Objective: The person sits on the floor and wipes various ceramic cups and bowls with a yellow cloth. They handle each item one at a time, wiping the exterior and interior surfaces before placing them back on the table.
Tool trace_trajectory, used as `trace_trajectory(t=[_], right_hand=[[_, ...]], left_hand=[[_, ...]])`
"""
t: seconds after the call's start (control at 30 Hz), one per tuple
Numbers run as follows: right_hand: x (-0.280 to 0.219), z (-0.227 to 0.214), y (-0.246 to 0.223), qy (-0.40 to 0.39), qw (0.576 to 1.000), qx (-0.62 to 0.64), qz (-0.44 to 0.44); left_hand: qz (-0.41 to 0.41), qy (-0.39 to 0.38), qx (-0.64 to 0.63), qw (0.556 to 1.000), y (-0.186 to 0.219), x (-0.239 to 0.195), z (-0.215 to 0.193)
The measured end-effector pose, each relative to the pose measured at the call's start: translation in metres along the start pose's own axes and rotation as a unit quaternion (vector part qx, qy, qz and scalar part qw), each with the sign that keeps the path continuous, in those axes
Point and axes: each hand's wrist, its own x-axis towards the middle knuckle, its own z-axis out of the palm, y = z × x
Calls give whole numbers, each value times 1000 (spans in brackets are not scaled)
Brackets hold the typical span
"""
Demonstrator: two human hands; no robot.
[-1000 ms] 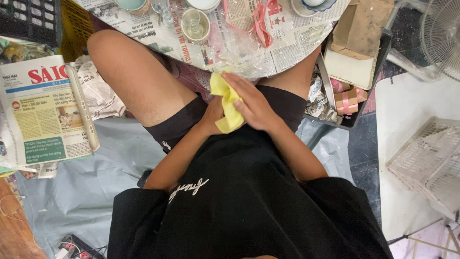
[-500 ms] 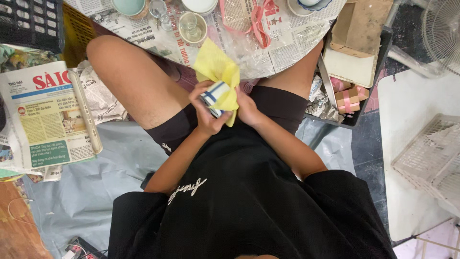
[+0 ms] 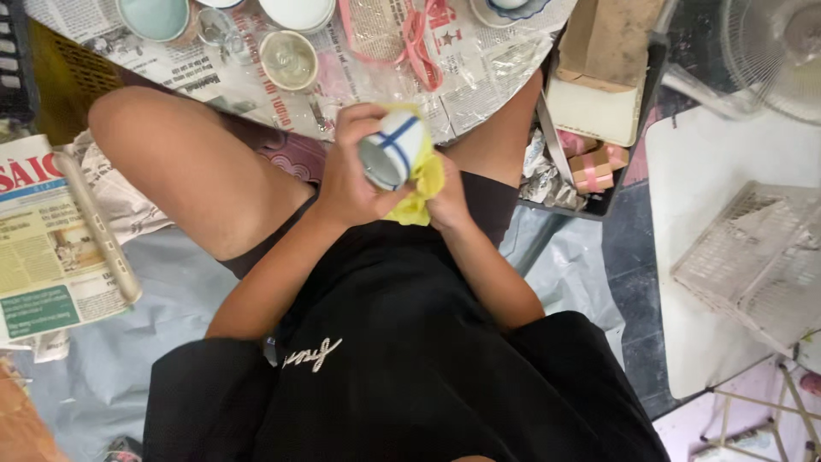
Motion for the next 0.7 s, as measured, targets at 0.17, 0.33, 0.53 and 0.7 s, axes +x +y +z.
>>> trace_trajectory(t=[0.17, 0.33, 0.53, 0.7], right_hand=[[0, -39, -4, 32, 999, 0, -29], [4, -79, -26, 44, 996, 12, -74], [23, -102, -27, 51, 996, -22, -73], [35, -101, -39, 19, 990, -119, -75]], left_hand=[[-35, -85, -13, 996, -4, 59, -3], [-38, -117, 78, 989, -11, 107, -31], [-152, -235, 226, 933, -51, 136, -25], [-164, -258, 334, 892, -81, 131, -13]])
